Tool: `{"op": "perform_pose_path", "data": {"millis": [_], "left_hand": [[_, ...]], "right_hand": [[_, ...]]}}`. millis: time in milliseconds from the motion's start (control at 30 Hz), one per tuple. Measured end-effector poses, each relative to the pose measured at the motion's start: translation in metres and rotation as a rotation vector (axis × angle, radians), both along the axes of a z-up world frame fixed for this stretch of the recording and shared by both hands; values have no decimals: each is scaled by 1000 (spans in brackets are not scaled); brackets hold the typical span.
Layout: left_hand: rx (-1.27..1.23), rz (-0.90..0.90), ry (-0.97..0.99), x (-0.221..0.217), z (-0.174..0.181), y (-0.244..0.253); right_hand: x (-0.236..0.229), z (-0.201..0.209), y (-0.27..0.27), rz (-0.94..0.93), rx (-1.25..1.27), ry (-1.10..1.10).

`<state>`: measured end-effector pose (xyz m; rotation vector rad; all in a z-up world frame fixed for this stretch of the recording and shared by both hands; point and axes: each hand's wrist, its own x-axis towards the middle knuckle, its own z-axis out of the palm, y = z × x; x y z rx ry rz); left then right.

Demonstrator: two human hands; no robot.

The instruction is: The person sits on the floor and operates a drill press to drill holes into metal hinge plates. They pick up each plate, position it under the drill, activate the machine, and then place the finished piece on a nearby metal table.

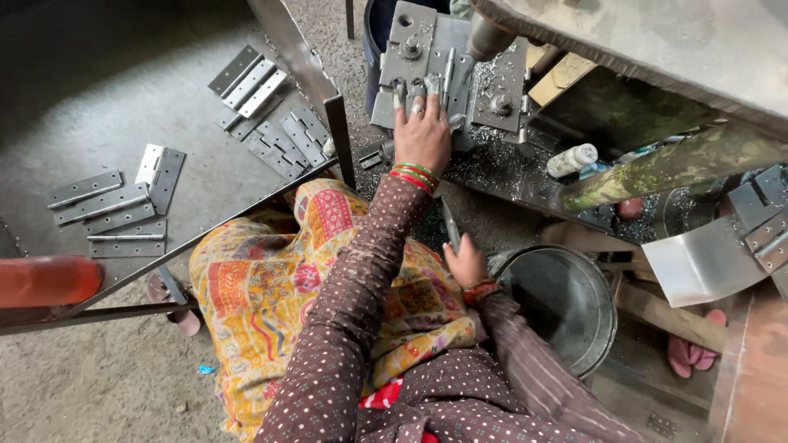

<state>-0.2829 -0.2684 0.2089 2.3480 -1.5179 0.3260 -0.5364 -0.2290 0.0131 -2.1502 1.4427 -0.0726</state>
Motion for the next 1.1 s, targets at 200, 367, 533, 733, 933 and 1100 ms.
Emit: {"op": "perform_pose_path", "data": {"millis": [200, 367, 533, 733, 933, 1100], "left_hand": [[-128, -52, 39, -2, -1, 25], [-34, -51, 93, 5, 7, 11], [-84, -26, 70, 8, 5, -15], [-32, -45, 101, 7, 2, -3], [-82, -68, 133, 14, 1, 4], [-36, -20, 73, 29, -2, -21]], "right_hand": [[-2, -36, 8, -8, -10, -87], [-14, 34, -17, 150, 48, -2], [-18, 41, -16, 137, 42, -88], [0, -28, 14, 58, -200, -106], [-14, 44, -7, 110, 118, -12], [-16, 65, -17, 131, 137, 51]]}}
